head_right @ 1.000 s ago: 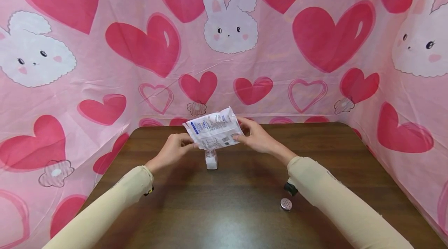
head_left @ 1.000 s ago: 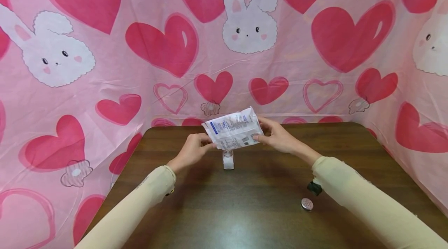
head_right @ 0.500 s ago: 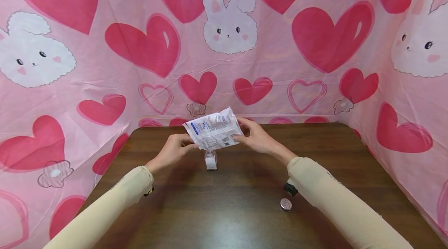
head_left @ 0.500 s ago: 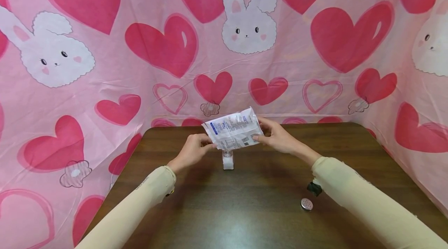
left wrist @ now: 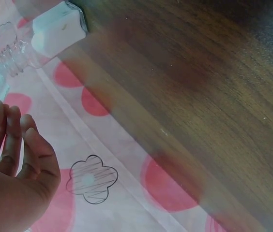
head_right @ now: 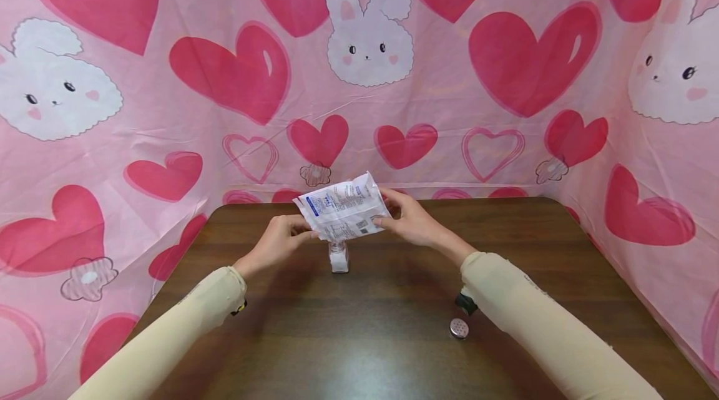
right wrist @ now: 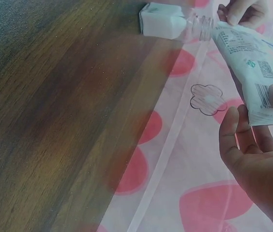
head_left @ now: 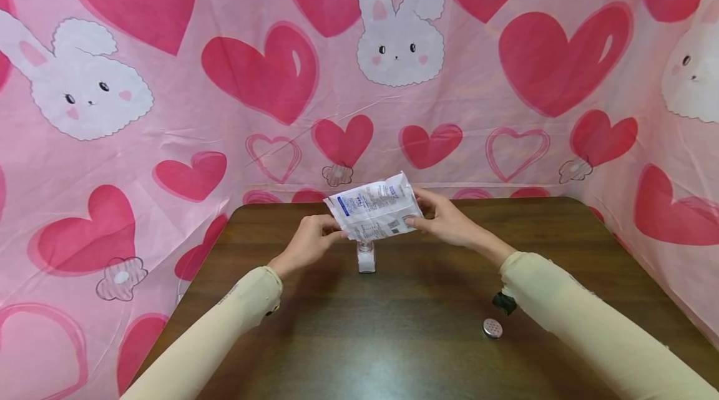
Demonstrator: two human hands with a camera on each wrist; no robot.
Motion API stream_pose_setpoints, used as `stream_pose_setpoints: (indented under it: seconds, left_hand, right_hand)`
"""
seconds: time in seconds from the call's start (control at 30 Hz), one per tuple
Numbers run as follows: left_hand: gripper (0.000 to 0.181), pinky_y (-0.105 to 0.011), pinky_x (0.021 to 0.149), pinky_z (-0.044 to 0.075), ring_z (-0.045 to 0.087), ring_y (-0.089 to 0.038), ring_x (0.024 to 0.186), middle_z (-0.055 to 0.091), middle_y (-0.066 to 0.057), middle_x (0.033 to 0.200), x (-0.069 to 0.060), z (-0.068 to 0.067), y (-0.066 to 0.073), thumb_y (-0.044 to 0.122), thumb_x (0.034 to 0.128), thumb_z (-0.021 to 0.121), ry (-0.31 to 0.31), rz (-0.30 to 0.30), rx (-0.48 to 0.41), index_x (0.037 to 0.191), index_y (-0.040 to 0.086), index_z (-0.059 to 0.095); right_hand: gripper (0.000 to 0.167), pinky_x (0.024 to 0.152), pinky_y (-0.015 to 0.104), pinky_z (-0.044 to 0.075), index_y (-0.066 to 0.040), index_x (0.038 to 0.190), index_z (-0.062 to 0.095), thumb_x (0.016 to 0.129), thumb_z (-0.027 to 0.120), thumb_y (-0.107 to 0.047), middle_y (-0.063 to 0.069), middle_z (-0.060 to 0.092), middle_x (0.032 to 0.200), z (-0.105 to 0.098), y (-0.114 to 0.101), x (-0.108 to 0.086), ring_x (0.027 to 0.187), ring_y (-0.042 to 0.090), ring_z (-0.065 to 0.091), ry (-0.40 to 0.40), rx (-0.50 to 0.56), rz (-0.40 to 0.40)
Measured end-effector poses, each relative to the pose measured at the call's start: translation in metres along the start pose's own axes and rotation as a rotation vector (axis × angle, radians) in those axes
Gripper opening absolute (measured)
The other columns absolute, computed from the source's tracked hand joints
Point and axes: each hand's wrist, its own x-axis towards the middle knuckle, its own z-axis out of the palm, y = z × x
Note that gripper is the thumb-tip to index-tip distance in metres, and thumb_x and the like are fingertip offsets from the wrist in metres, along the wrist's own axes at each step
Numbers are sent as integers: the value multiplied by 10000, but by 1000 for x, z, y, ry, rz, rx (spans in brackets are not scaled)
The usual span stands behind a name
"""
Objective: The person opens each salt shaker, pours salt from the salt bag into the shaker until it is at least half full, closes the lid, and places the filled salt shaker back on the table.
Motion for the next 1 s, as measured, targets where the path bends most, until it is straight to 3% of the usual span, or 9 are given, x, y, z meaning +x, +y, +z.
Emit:
stream_pose_setpoints:
  seconds: [0.77,1.0]
  left_hand:
    - [55,-309,687,512,627,-257,768,753,-17,916,0,0,2,68,923,819,4,7,3,973,83,833]
    - [57,-315,692,513,608,-194,756,754,-23,922,0,0,2,72,925,818,1,0,6,978,85,834]
  right_hand:
    - [651,638,384,596,-22,1534,487,943,756,19,200,692,1138,-2,2,2,933,313,679,-9,18,-14]
    - [656,640,378,592,-8,1536,479,941,755,25,205,694,1144,-2,2,1,929,306,682,-7,18,-28]
